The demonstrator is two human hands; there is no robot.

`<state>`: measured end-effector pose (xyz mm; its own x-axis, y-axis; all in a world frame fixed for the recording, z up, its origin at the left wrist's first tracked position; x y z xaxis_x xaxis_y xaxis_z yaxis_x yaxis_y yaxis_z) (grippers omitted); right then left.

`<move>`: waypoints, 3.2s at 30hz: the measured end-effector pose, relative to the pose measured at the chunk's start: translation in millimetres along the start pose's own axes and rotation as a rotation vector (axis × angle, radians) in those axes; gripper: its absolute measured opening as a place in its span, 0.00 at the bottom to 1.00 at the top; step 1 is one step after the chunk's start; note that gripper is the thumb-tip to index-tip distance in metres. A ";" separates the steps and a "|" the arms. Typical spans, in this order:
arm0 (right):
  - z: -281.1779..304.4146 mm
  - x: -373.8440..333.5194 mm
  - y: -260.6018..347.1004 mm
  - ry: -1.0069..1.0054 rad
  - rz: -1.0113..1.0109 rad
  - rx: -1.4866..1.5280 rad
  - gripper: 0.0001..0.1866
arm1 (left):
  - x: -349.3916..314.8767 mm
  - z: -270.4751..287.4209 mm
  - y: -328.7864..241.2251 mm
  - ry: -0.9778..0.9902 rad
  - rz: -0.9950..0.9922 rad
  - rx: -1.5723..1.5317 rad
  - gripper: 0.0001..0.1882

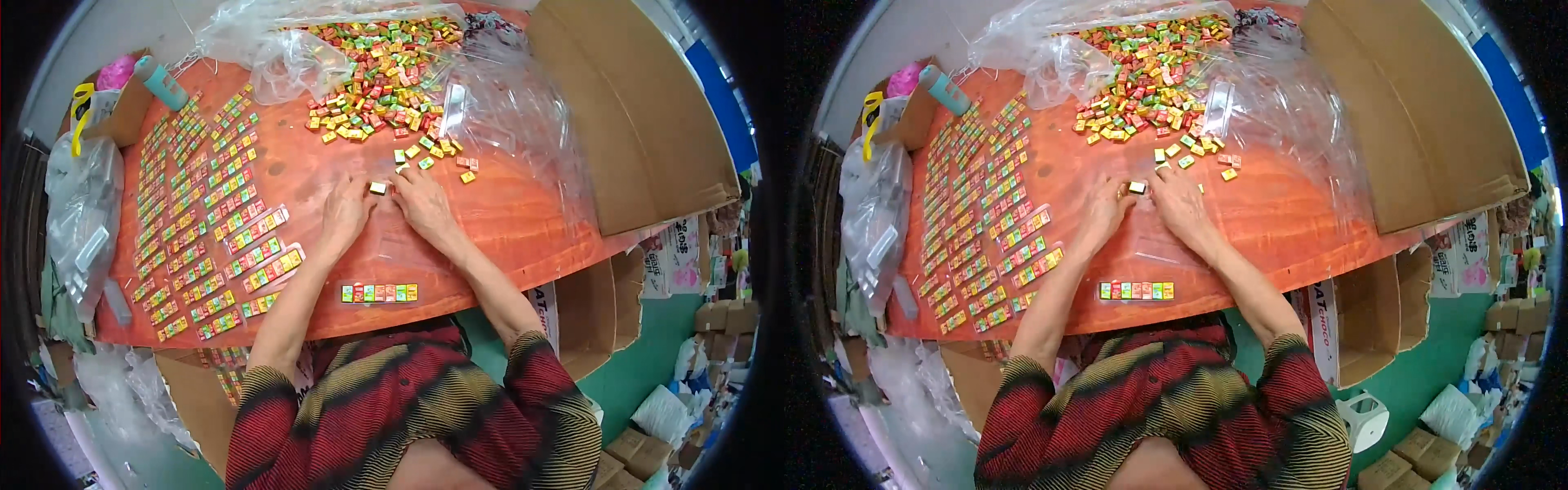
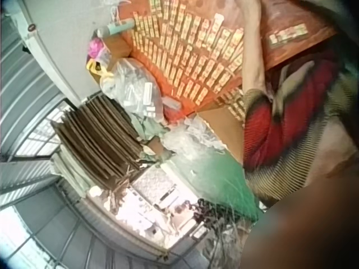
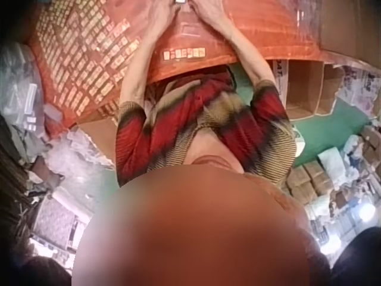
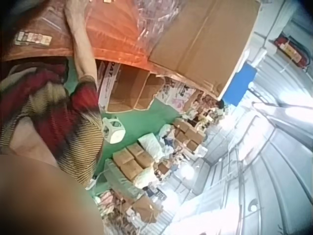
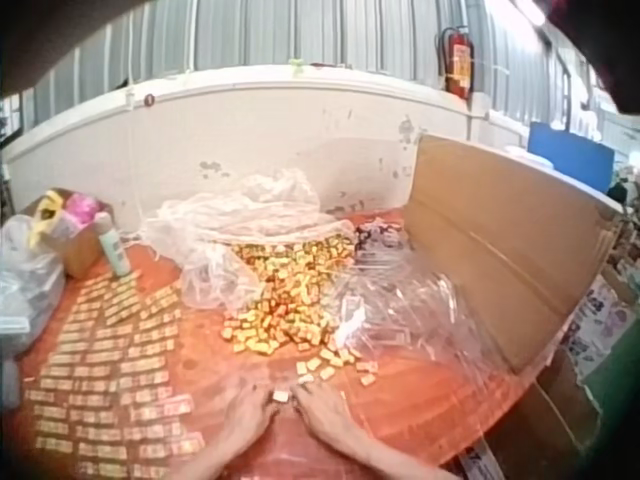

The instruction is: Arrange small colorful toy packets into groups of five on a table.

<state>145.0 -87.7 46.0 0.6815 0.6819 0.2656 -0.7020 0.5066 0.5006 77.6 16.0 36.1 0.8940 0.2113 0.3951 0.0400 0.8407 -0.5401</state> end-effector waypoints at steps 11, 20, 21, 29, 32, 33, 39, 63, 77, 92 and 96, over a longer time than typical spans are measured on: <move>-27.5 21.3 12.1 0.043 0.104 -0.114 0.06 | -9.5 -1.5 -10.8 -0.102 0.048 0.106 0.11; 23.4 6.2 -27.7 -0.188 -0.145 0.163 0.07 | -8.4 -5.1 -14.5 -0.052 -0.021 0.098 0.15; 29.2 3.6 -33.1 -0.186 -0.144 0.162 0.07 | -7.3 -3.7 -12.4 -0.053 -0.019 0.098 0.15; 6.3 -11.3 -8.2 0.036 -0.027 -0.019 0.15 | 4.5 -9.3 -15.9 0.122 -0.069 -0.053 0.23; 20.6 -5.9 -13.6 -0.041 -0.144 0.022 0.18 | 5.6 -12.5 -20.1 0.147 -0.071 -0.061 0.22; 21.2 -4.5 -17.4 -0.043 -0.150 0.022 0.18 | 5.5 -13.0 -22.3 0.151 -0.074 -0.062 0.22; 3.1 -10.3 -29.9 -0.055 -0.103 -0.150 0.16 | 6.3 -24.6 -26.6 0.135 -0.125 -0.043 0.17; 21.0 -24.2 -50.1 0.004 -0.222 -0.028 0.16 | 10.9 -22.8 -30.1 0.135 -0.113 -0.011 0.14; 55.0 -10.3 -89.4 -0.326 -0.409 -0.100 0.16 | 7.9 -23.2 -27.8 0.136 -0.086 0.025 0.13; 56.7 -38.1 -72.4 -0.176 -0.353 0.015 0.11 | 9.1 -19.2 -34.6 0.120 -0.111 0.028 0.13; 38.2 -33.1 -55.7 -0.201 -0.317 -0.228 0.10 | 9.9 -20.0 -34.3 0.097 -0.129 0.042 0.14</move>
<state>169.4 -158.7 40.8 0.8813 0.3691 0.2950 -0.4642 0.7931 0.3944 94.1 -20.7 43.7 0.9215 0.0531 0.3847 0.1401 0.8784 -0.4570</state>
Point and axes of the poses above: each hand's wrist, its own x-axis towards the middle knuckle, its own z-axis out of the back of the hand, y = z × x, the point moved 7 cm from there along x, towards the middle knuckle, and after that the axes turned 14 degrees about -z, right-handed, at the moved point
